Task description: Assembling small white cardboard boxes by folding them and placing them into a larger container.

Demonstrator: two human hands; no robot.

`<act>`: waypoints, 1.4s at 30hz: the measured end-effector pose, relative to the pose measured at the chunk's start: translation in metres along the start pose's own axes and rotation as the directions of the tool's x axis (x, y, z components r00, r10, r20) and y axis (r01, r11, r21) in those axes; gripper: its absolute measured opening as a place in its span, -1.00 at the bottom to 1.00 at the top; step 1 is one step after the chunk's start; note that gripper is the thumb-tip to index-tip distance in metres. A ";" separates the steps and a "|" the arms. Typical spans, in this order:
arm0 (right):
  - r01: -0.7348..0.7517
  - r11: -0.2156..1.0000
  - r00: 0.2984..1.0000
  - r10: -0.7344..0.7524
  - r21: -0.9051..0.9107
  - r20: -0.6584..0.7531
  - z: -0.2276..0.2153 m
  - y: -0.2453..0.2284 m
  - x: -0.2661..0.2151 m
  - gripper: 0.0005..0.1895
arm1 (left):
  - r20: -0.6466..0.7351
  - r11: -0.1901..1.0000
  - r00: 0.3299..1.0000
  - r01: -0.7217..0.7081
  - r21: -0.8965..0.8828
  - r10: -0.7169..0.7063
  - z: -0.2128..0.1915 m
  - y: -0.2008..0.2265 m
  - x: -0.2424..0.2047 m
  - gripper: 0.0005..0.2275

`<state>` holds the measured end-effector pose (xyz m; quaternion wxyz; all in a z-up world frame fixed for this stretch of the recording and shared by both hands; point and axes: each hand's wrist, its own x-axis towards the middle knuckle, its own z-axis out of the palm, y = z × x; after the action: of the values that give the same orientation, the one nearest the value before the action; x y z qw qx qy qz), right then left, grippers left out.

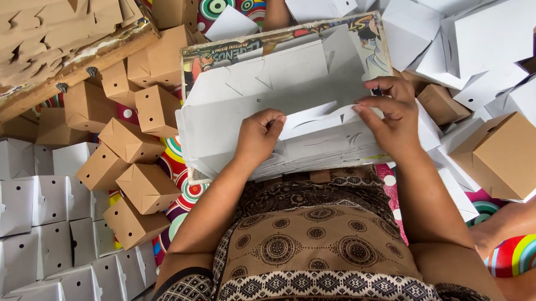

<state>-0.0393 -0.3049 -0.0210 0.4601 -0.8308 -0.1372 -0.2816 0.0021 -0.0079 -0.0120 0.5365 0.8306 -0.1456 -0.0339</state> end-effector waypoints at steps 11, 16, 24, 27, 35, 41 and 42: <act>0.318 0.911 0.946 -0.323 -0.264 0.024 0.030 -0.029 0.004 -0.92 | 0.045 0.998 0.997 -0.057 0.000 0.057 0.005 0.005 -0.012 -0.90; 0.345 0.905 0.938 -0.323 -0.249 0.127 0.028 -0.041 0.009 -0.92 | 0.088 0.999 0.996 -0.007 -0.033 0.010 0.011 -0.010 -0.014 -0.89; 0.327 0.922 0.938 -0.289 -0.208 0.193 0.039 -0.040 -0.003 -0.94 | 0.305 0.987 0.951 -0.086 0.137 0.040 -0.011 0.040 -0.023 -0.84; 0.337 0.927 0.928 -0.297 -0.165 0.225 0.039 -0.054 -0.001 -0.96 | 0.438 0.909 0.892 -0.272 0.317 0.114 -0.010 0.053 -0.022 -0.81; 0.343 0.913 0.939 -0.334 -0.222 0.081 0.048 -0.061 -0.010 -0.81 | 0.296 0.898 0.940 -0.270 0.348 0.168 -0.001 0.030 -0.018 -0.88; 0.257 0.961 0.952 -0.270 -0.103 -0.143 0.056 -0.044 -0.029 -0.67 | -0.389 0.938 0.870 -0.344 -0.036 0.304 -0.020 0.052 -0.020 -0.90; 0.300 0.952 0.942 -0.306 -0.062 -0.140 0.061 -0.042 -0.030 -0.61 | -0.517 0.913 0.809 -0.391 -0.117 0.280 -0.022 0.048 -0.023 -0.95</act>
<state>-0.0635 -0.2299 -0.0351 0.4037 -0.7857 -0.2232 -0.4123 -0.0251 -0.0002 0.0387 0.6405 0.7087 -0.1456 0.2574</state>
